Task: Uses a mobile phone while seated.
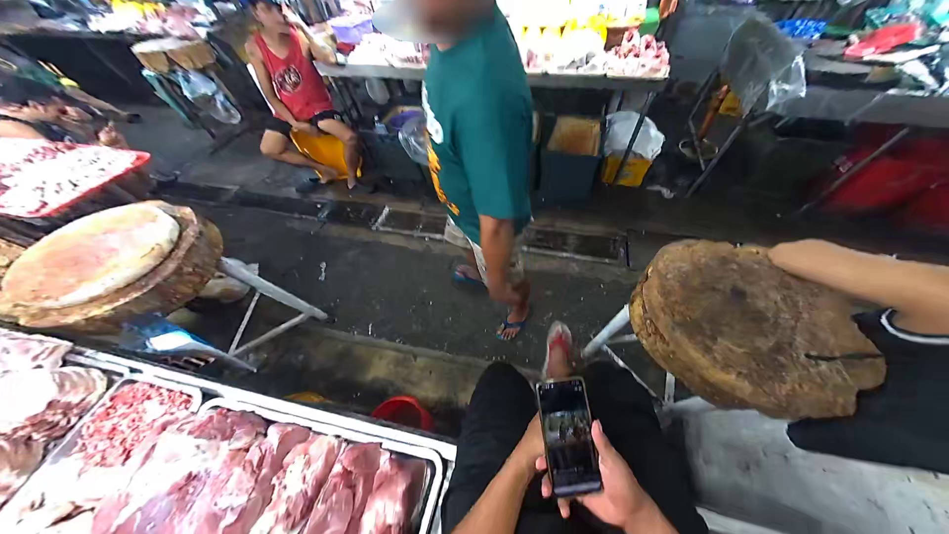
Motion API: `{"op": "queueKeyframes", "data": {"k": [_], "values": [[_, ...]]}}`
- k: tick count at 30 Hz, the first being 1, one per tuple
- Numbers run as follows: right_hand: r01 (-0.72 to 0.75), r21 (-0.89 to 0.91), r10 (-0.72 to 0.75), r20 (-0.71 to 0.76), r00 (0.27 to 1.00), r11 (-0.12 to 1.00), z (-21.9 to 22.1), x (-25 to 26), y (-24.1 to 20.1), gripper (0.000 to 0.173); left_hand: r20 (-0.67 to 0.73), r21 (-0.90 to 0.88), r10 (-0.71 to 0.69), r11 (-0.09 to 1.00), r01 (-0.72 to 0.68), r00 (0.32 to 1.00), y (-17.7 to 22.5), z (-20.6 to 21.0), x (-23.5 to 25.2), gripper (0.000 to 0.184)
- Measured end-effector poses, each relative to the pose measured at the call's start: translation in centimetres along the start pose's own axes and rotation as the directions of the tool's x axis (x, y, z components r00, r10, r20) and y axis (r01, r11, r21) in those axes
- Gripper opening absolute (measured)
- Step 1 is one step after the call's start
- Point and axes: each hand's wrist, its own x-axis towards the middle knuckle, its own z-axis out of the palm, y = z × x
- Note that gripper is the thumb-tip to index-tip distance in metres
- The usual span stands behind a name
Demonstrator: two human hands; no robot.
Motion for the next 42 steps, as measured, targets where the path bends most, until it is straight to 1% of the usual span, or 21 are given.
{"op": "queueKeyframes", "data": {"k": [3, 4, 7, 9, 13, 15, 17, 18, 21, 23, 27, 31, 37, 42], "values": [[-0.002, -0.062, 0.0, -0.039, 0.999, 0.998, 0.3, 0.1, 0.2, 0.089, -0.076, -0.011, -0.086, 0.996, 0.086, 0.993, 0.4, 0.2, -0.1, 0.021], [-0.012, -0.069, 0.009, -0.046, 0.999, 0.998, 0.5, 0.2, 0.4, 0.09, -0.087, -0.033, -0.103, 0.994, 0.1, 0.991, 0.0, 0.0, -0.1, 0.021], [-0.026, -0.013, 0.026, -0.002, 1.0, 1.0, 0.1, 0.6, 0.7, 0.087, -0.077, -0.126, -0.09, 0.989, 0.08, 0.993, -1.4, -1.0, 0.7, 0.021], [-0.025, 0.026, 0.024, 0.023, 0.999, 0.999, -0.2, 0.7, 0.9, 0.087, -0.057, -0.154, -0.074, 0.986, 0.065, 0.996, -2.0, -1.2, 1.1, 0.025], [0.02, 0.059, -0.022, 0.038, 0.999, 0.998, -0.5, 0.6, 0.4, 0.087, -0.091, -0.048, -0.166, 0.986, 0.162, 0.982, 0.4, 0.0, 1.0, 0.017], [0.072, 0.048, -0.073, 0.013, 0.997, 0.996, -0.6, 1.0, -0.1, 0.088, -0.046, -0.084, -0.209, 0.975, 0.205, 0.977, 0.7, -0.8, 2.1, 0.014], [0.122, 0.04, -0.122, -0.009, 0.992, 0.992, -0.9, 1.7, -0.7, 0.088, -0.062, -0.133, -0.23, 0.966, 0.221, 0.971, 0.6, -1.5, 3.0, 0.008], [0.134, 0.043, -0.134, -0.009, 0.991, 0.99, -1.1, 2.1, -0.9, 0.087, -0.071, -0.144, -0.241, 0.963, 0.229, 0.968, 0.7, -1.7, 3.3, 0.008], [0.11, 0.068, -0.109, -0.015, 0.994, 0.992, -1.5, 2.6, -1.1, 0.085, -0.091, -0.166, -0.273, 0.952, 0.255, 0.958, 0.7, -1.9, 3.6, 0.006], [0.092, 0.074, -0.091, -0.015, 0.996, 0.993, -1.9, 2.5, -1.0, 0.085, -0.097, -0.15, -0.279, 0.953, 0.263, 0.956, 0.6, -1.7, 3.6, 0.004], [0.093, 0.058, -0.091, -0.039, 0.995, 0.994, -2.7, 1.8, -1.0, 0.086, -0.102, -0.051, -0.236, 0.971, 0.232, 0.966, -0.1, -1.6, 4.2, 0.009], [0.079, 0.052, -0.076, -0.061, 0.995, 0.996, -2.9, 1.5, -0.9, 0.085, -0.125, 0.028, -0.238, 0.969, 0.244, 0.963, -0.5, -1.8, 4.1, 0.011], [0.053, 0.028, -0.051, -0.06, 0.997, 0.998, -2.6, 2.1, -1.0, 0.085, -0.12, -0.012, -0.208, 0.978, 0.208, 0.971, -0.3, -2.3, 3.8, 0.014], [0.053, 0.065, -0.05, -0.045, 0.998, 0.996, -2.1, 2.3, -1.5, 0.086, -0.093, -0.096, -0.228, 0.971, 0.22, 0.969, 0.3, -1.9, 3.9, 0.008]]}}
